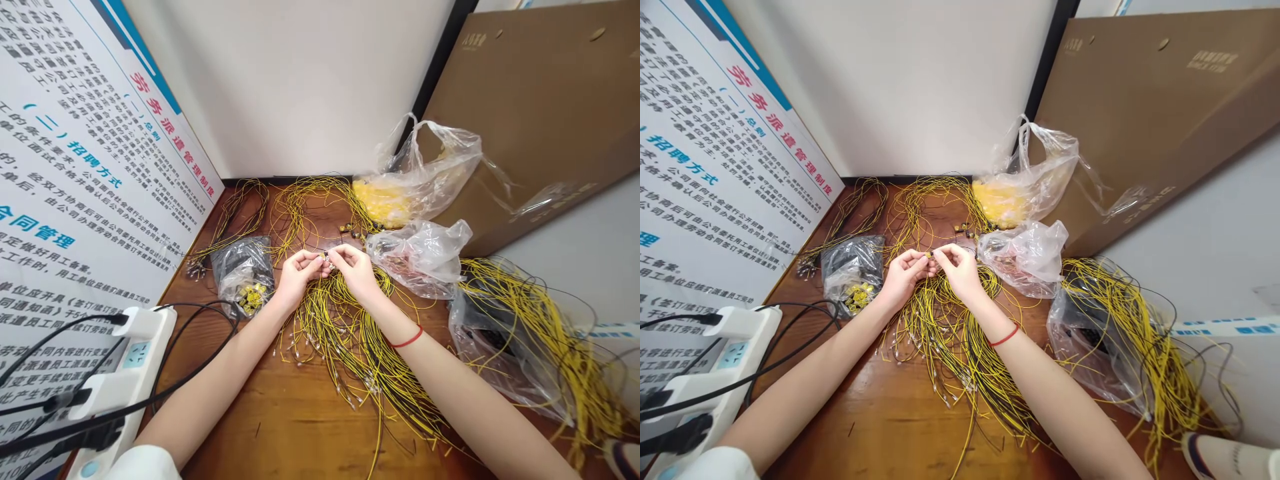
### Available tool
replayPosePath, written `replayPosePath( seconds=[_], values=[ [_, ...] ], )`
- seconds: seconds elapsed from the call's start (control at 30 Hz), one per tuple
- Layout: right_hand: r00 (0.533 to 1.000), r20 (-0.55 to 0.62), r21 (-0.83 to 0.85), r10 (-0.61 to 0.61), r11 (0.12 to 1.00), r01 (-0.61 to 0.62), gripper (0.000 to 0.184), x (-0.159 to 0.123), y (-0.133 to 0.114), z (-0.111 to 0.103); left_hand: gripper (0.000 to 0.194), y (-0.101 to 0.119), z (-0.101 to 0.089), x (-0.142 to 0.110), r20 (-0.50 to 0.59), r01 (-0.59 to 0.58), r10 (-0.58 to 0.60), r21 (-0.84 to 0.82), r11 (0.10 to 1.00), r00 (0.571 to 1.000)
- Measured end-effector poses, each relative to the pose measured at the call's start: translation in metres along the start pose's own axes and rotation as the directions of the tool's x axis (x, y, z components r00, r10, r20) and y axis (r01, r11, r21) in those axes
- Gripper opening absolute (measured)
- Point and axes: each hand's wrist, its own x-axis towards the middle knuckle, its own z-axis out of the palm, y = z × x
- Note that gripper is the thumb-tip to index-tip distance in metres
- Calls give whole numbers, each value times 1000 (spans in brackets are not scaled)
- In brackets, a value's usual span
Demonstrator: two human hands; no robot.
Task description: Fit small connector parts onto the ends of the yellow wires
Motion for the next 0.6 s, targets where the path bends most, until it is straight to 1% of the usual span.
replayPosePath(
  seconds=[0.27,0.6],
  values=[
    [1000,-2,-9,-1,1000,1,27,-2,-2,2,42,0,1,-1,-7,-21,21,11,1000,1000],
    [997,78,12,22,1000,-23,33,4,-3,-4,38,-2,0,0,-24,-63,65,66,996,998]
  ],
)
